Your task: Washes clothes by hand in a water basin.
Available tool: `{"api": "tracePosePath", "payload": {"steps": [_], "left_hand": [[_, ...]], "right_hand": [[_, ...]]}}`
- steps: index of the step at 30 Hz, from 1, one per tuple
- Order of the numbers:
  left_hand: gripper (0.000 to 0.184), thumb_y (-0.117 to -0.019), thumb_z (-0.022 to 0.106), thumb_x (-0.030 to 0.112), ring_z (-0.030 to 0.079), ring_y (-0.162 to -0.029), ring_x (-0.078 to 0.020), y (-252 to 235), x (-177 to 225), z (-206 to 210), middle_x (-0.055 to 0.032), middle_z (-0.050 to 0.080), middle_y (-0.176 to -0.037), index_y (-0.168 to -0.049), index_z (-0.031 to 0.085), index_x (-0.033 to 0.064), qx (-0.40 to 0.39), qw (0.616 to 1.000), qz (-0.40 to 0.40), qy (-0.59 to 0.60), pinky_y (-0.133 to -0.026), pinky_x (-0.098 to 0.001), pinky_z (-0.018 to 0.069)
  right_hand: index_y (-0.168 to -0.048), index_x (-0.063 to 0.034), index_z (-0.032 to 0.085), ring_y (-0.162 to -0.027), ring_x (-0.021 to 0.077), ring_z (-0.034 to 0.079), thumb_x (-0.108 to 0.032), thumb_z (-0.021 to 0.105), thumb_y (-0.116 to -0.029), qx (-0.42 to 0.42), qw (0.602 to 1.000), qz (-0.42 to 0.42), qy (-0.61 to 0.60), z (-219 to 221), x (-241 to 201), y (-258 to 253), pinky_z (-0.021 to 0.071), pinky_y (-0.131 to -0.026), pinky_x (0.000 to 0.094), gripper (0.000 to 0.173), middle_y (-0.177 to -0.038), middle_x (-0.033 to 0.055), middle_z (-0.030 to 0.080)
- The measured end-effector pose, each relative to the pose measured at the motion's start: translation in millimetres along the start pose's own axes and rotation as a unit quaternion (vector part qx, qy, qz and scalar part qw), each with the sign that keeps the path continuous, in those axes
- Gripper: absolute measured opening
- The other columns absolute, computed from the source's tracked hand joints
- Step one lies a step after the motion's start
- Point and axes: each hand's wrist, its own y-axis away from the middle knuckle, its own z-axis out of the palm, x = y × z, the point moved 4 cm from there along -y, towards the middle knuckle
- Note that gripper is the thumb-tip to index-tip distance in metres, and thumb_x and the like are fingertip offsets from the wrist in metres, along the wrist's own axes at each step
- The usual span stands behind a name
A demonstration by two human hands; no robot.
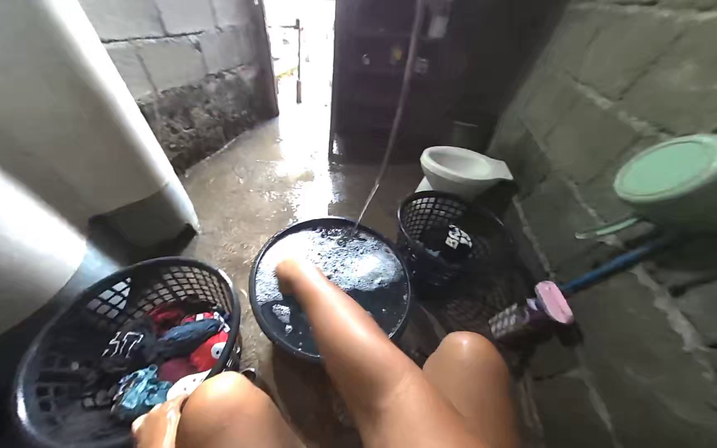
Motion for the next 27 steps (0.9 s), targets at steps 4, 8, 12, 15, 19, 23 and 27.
{"api": "tracePosePath", "payload": {"steps": [4,8,12,15,19,23,27], "left_hand": [[0.038,-0.0940,0.064,0.008,0.058,-0.130,-0.0380,-23.8,-31.9,9.9,-0.0187,0.067,-0.132,-0.131,0.070,0.0088,-0.187,0.968,0.042,-0.161,-0.117,-0.0584,0.0329],[0.050,-0.0963,0.071,0.016,0.054,-0.134,-0.0423,-38.5,-50.9,-11.5,-0.0253,0.060,-0.140,-0.145,0.059,0.0090,-0.366,0.922,0.103,-0.077,-0.115,-0.0606,0.0370],[0.043,-0.1017,0.065,0.018,0.058,-0.130,-0.0383,-84.6,-33.5,-40.9,-0.0235,0.062,-0.137,-0.142,0.060,0.0045,-0.316,0.939,0.126,0.060,-0.114,-0.0560,0.0399],[0.044,-0.1043,0.059,0.023,0.050,-0.139,-0.0405,-137.6,-19.9,-30.8,-0.0245,0.054,-0.146,-0.143,0.057,0.0022,-0.241,0.968,0.063,-0.024,-0.116,-0.0594,0.0370],[0.053,-0.0911,0.076,0.021,0.044,-0.143,-0.0396,-194.2,-7.6,16.6,-0.0183,0.048,-0.154,-0.138,0.061,0.0022,-0.225,0.957,0.058,-0.171,-0.116,-0.0622,0.0349],[0.115,-0.0611,0.097,0.021,0.008,-0.158,-0.0403,-236.1,-8.7,66.9,-0.0063,0.016,-0.173,-0.159,0.038,0.0339,-0.206,0.940,0.111,-0.249,-0.119,-0.0753,0.0102],[0.099,-0.0787,0.081,0.005,-0.004,-0.159,-0.0416,-246.9,-4.9,125.8,-0.0004,0.010,-0.174,-0.158,0.037,0.0445,-0.271,0.921,0.157,-0.231,-0.111,-0.0855,0.0004]], "right_hand": [[-0.144,-0.0068,0.058,-0.134,0.0452,0.054,-0.044,0.083,-0.0849,-0.195,0.981,0.013,-0.008,153.4,86.0,-19.3,0.0397,-0.108,0.0717,0.074,-0.141,0.0254,0.059],[-0.156,-0.0124,0.042,-0.136,0.0425,0.053,-0.047,0.081,-0.0860,-0.218,0.975,0.017,-0.036,222.3,108.1,-26.4,0.0406,-0.112,0.0648,0.087,-0.144,0.0254,0.056],[-0.153,-0.0098,0.045,-0.134,0.0437,0.053,-0.040,0.075,-0.0912,-0.213,0.975,0.051,0.020,220.7,95.2,-33.3,0.0435,-0.109,0.0639,0.074,-0.145,0.0260,0.054],[-0.156,-0.0095,0.042,-0.136,0.0472,0.050,-0.035,0.074,-0.0896,-0.185,0.978,0.088,0.035,223.5,83.9,-32.1,0.0441,-0.106,0.0664,0.077,-0.151,0.0272,0.047],[-0.154,-0.0166,0.048,-0.136,0.0404,0.052,-0.035,0.072,-0.0840,-0.119,0.984,0.124,0.047,229.4,83.7,-31.5,0.0473,-0.104,0.0630,0.077,-0.153,0.0178,0.050],[-0.149,-0.0140,0.053,-0.136,0.0356,0.053,-0.037,0.072,-0.0839,-0.127,0.983,0.119,0.056,234.0,88.0,-36.6,0.0480,-0.106,0.0570,0.072,-0.152,0.0137,0.053],[-0.146,-0.0125,0.055,-0.136,0.0341,0.053,-0.038,0.073,-0.0840,-0.140,0.981,0.115,0.062,234.1,87.1,-39.0,0.0476,-0.107,0.0547,0.070,-0.151,0.0136,0.053]]}}
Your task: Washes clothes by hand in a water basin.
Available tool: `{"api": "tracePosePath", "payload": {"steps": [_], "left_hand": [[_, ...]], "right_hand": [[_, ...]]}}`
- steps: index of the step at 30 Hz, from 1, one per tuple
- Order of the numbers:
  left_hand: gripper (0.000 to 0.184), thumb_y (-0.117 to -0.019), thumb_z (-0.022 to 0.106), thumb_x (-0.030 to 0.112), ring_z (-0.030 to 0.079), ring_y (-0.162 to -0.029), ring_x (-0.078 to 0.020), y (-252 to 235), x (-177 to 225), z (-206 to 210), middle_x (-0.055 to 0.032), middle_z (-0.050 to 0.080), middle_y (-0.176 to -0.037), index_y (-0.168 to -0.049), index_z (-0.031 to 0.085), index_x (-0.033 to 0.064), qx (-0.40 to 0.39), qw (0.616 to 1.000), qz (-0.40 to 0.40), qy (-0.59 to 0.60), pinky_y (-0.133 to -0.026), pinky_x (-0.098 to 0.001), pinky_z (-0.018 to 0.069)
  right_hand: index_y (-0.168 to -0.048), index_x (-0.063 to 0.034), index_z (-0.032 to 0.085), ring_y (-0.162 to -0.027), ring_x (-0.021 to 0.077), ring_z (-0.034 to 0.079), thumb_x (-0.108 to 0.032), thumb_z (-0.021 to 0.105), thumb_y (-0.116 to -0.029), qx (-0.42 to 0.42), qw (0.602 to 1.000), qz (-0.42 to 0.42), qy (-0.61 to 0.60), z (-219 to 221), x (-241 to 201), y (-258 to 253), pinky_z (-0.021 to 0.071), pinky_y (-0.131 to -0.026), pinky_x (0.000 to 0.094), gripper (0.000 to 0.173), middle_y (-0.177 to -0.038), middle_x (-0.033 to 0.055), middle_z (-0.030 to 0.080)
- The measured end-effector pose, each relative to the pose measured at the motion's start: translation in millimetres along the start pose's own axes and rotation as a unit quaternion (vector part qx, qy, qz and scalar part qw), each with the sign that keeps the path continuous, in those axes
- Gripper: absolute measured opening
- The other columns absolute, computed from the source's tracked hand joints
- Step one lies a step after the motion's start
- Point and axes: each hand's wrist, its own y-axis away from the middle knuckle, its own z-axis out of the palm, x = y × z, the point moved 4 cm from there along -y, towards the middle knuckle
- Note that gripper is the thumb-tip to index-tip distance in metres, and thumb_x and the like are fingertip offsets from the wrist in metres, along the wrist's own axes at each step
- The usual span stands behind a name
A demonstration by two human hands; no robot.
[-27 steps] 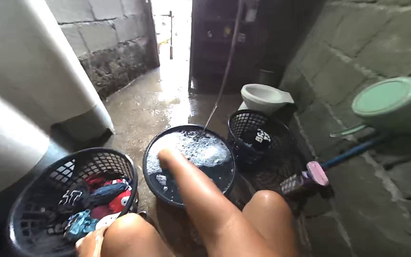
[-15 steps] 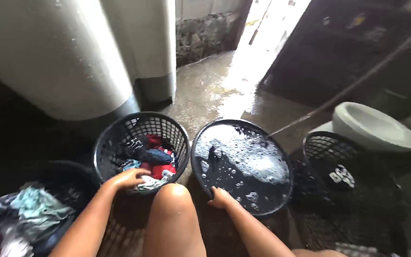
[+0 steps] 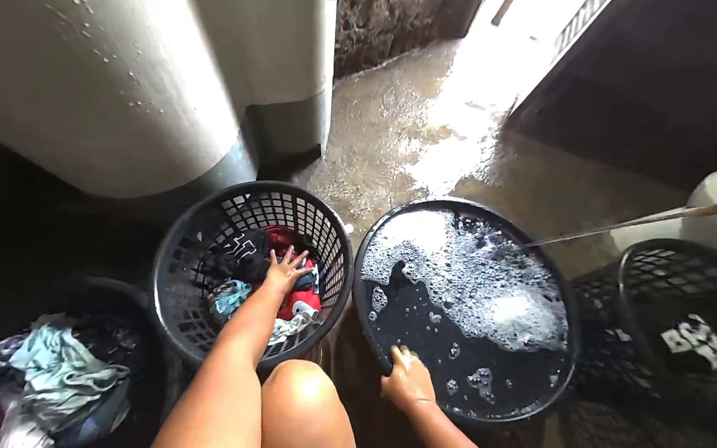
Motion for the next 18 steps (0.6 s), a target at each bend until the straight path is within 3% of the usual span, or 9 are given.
{"api": "tracePosePath", "payload": {"steps": [2,5,7,9,12,15,18], "left_hand": [[0.086,-0.0813,0.081,0.008,0.011,-0.157,-0.0462,-11.5,11.3,4.0,-0.0064,0.026,-0.170,-0.154,0.046,0.0376,-0.033,0.999,0.005,-0.004,-0.108,-0.0863,0.0161],[0.093,-0.0693,0.090,0.021,0.031,-0.149,-0.0460,-15.8,12.6,1.4,-0.0093,0.045,-0.159,-0.153,0.049,0.0317,-0.059,0.998,-0.026,-0.020,-0.102,-0.0789,0.0360],[0.090,-0.0697,0.090,0.029,0.044,-0.140,-0.0451,-8.8,11.5,2.2,-0.0129,0.055,-0.149,-0.151,0.051,0.0249,-0.037,0.998,-0.043,0.007,-0.098,-0.0728,0.0447],[0.083,-0.0749,0.086,0.035,0.052,-0.133,-0.0446,5.3,15.7,-0.5,-0.0174,0.060,-0.140,-0.148,0.053,0.0157,-0.011,0.995,-0.059,0.075,-0.097,-0.0689,0.0482],[0.070,-0.0787,0.084,0.035,0.062,-0.122,-0.0435,35.1,18.8,-25.0,-0.0229,0.066,-0.127,-0.139,0.058,0.0113,0.039,0.970,-0.094,0.219,-0.099,-0.0676,0.0485],[0.065,-0.0756,0.087,0.013,0.065,-0.113,-0.0406,82.2,21.0,-73.6,-0.0262,0.067,-0.119,-0.134,0.059,0.0011,0.197,0.890,-0.077,0.403,-0.099,-0.0622,0.0509],[0.067,-0.0711,0.085,0.000,0.067,-0.111,-0.0298,144.9,40.0,-149.1,-0.0212,0.068,-0.118,-0.132,0.058,-0.0022,0.315,0.825,-0.003,0.469,-0.099,-0.0521,0.0539]], "right_hand": [[-0.146,-0.0124,0.056,-0.137,0.0337,0.053,-0.038,0.073,-0.0838,-0.005,1.000,-0.003,0.003,0.2,1.2,-2.3,0.0473,-0.107,0.0546,0.069,-0.151,0.0139,0.053],[-0.145,-0.0115,0.056,-0.136,0.0340,0.053,-0.037,0.073,-0.0833,-0.008,1.000,-0.012,-0.001,4.1,2.1,-2.0,0.0467,-0.107,0.0554,0.069,-0.150,0.0145,0.053],[-0.148,-0.0118,0.054,-0.137,0.0337,0.052,-0.038,0.072,-0.0843,-0.009,1.000,-0.015,-0.004,4.3,1.5,-2.9,0.0461,-0.108,0.0553,0.071,-0.151,0.0145,0.052],[-0.151,-0.0135,0.051,-0.138,0.0330,0.051,-0.039,0.072,-0.0847,-0.004,1.000,-0.014,-0.004,3.6,2.9,-2.9,0.0459,-0.109,0.0542,0.074,-0.152,0.0132,0.052],[-0.150,-0.0141,0.052,-0.139,0.0325,0.050,-0.039,0.071,-0.0845,0.002,1.000,-0.019,-0.014,2.9,3.1,-1.7,0.0447,-0.110,0.0540,0.073,-0.151,0.0120,0.053],[-0.149,-0.0132,0.054,-0.138,0.0331,0.051,-0.038,0.072,-0.0843,0.001,0.999,-0.024,-0.022,2.7,4.2,-1.0,0.0451,-0.109,0.0540,0.071,-0.150,0.0123,0.053],[-0.148,-0.0121,0.055,-0.137,0.0335,0.052,-0.037,0.072,-0.0836,0.008,0.999,-0.028,-0.028,2.0,4.5,-0.8,0.0454,-0.108,0.0549,0.071,-0.148,0.0136,0.055]]}}
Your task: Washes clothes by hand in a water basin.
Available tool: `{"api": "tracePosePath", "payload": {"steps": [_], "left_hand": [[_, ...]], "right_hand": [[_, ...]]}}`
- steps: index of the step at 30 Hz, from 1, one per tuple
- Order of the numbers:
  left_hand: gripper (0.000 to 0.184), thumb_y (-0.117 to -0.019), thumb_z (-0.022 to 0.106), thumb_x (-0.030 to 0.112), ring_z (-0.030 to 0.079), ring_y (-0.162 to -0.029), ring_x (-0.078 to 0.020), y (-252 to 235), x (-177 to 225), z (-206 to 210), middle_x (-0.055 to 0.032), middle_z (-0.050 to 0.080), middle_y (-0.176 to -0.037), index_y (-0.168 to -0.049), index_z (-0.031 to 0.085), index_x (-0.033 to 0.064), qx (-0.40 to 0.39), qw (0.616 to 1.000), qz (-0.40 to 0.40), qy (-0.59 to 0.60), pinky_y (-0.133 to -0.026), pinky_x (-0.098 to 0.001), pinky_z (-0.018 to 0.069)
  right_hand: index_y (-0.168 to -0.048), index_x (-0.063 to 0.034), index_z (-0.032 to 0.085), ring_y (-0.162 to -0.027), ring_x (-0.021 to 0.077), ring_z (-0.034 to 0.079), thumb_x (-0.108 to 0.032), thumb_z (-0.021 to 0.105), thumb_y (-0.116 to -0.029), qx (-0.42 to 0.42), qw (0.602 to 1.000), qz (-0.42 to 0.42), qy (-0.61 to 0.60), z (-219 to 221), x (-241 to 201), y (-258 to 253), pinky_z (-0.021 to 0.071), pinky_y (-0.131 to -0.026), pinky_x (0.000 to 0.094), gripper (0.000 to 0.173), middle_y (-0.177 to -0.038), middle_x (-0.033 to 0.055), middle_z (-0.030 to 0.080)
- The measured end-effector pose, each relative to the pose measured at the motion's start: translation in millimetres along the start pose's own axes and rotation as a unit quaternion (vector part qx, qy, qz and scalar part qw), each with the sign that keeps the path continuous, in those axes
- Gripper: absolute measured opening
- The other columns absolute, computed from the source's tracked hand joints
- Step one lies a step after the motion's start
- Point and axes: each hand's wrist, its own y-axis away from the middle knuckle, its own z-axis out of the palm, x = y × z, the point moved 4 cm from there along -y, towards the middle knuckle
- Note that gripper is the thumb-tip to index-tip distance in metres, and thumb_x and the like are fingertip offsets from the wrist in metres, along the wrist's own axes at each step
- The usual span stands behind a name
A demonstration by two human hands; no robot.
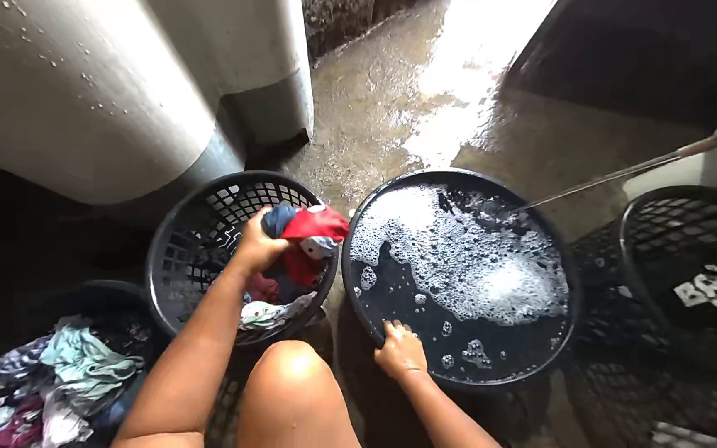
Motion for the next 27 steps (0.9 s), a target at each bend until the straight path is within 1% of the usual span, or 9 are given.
{"api": "tracePosePath", "payload": {"steps": [5,7,10,13,16,19,21,24,27], "left_hand": [[0.057,-0.0675,0.084,0.021,0.066,-0.100,-0.0053,21.7,138.0,-31.3,-0.0012,0.070,-0.107,-0.119,0.064,0.0067,0.027,0.983,0.179,-0.001,-0.091,-0.0304,0.0563],[0.059,-0.0677,0.086,0.018,0.067,-0.100,-0.0038,20.2,174.0,-15.4,0.0003,0.071,-0.107,-0.121,0.064,0.0071,-0.015,0.981,0.188,0.041,-0.091,-0.0285,0.0578],[0.056,-0.0696,0.089,0.013,0.069,-0.097,-0.0077,7.7,201.5,41.9,-0.0031,0.072,-0.104,-0.119,0.064,0.0053,-0.107,0.975,0.156,0.113,-0.089,-0.0307,0.0588],[0.051,-0.0794,0.084,0.016,0.070,-0.098,-0.0168,-7.5,189.5,124.4,-0.0111,0.071,-0.105,-0.121,0.061,0.0003,-0.202,0.963,0.104,0.148,-0.090,-0.0394,0.0583],[0.064,-0.0870,0.079,0.023,0.067,-0.110,-0.0309,-12.6,147.5,201.8,-0.0219,0.068,-0.117,-0.138,0.050,-0.0023,-0.259,0.958,0.012,0.120,-0.097,-0.0525,0.0546],[0.067,-0.1001,0.066,0.030,0.064,-0.117,-0.0387,-6.5,108.0,231.6,-0.0272,0.061,-0.131,-0.153,0.035,0.0036,-0.310,0.949,-0.042,0.022,-0.097,-0.0566,0.0526],[0.051,-0.1056,0.057,0.025,0.066,-0.111,-0.0388,-13.4,90.3,224.4,-0.0276,0.062,-0.129,-0.150,0.045,0.0028,-0.326,0.945,-0.001,-0.016,-0.093,-0.0559,0.0533],[0.036,-0.1065,0.053,0.017,0.063,-0.121,-0.0328,-45.2,101.1,162.7,-0.0233,0.064,-0.132,-0.137,0.060,-0.0013,-0.319,0.944,0.085,-0.020,-0.105,-0.0513,0.0484],[0.033,-0.1070,0.051,0.017,0.064,-0.117,-0.0254,-81.1,80.5,83.3,-0.0187,0.066,-0.129,-0.132,0.062,-0.0012,-0.208,0.973,0.103,-0.002,-0.103,-0.0439,0.0501]], "right_hand": [[-0.143,-0.0129,0.059,-0.136,0.0329,0.053,-0.036,0.073,-0.0825,0.013,1.000,0.001,-0.014,0.5,0.6,1.2,0.0466,-0.107,0.0553,0.066,-0.147,0.0114,0.056],[-0.142,-0.0119,0.059,-0.135,0.0329,0.054,-0.035,0.074,-0.0822,0.017,1.000,-0.001,-0.018,0.7,0.3,1.6,0.0480,-0.105,0.0552,0.066,-0.146,0.0115,0.057],[-0.139,-0.0101,0.061,-0.135,0.0326,0.054,-0.033,0.075,-0.0823,0.026,0.999,-0.007,-0.024,-0.3,0.3,3.5,0.0480,-0.105,0.0554,0.063,-0.145,0.0117,0.058],[-0.136,-0.0098,0.063,-0.134,0.0326,0.056,-0.033,0.073,-0.0831,0.034,0.999,-0.011,-0.015,-0.2,0.0,6.4,0.0500,-0.103,0.0547,0.059,-0.143,0.0129,0.060],[-0.137,-0.0096,0.062,-0.133,0.0331,0.056,-0.039,0.072,-0.0837,0.028,0.999,-0.009,-0.015,-0.9,0.7,7.7,0.0490,-0.105,0.0553,0.062,-0.143,0.0143,0.060],[-0.140,-0.0099,0.061,-0.133,0.0359,0.056,-0.043,0.073,-0.0848,0.022,0.999,0.006,-0.030,-2.9,0.1,11.0,0.0464,-0.108,0.0584,0.065,-0.143,0.0158,0.060],[-0.142,-0.0089,0.060,-0.134,0.0375,0.055,-0.039,0.075,-0.0835,0.012,0.999,0.008,-0.035,-2.3,-0.7,11.0,0.0454,-0.108,0.0591,0.067,-0.144,0.0174,0.058],[-0.142,-0.0110,0.060,-0.130,0.0356,0.058,-0.038,0.073,-0.0818,0.017,1.000,0.010,-0.021,-3.8,-1.0,6.8,0.0491,-0.104,0.0591,0.067,-0.143,0.0154,0.060],[-0.145,-0.0107,0.057,-0.139,0.0339,0.050,-0.038,0.073,-0.0837,0.010,1.000,0.009,-0.015,-2.2,-0.6,4.5,0.0425,-0.112,0.0583,0.069,-0.150,0.0143,0.054]]}}
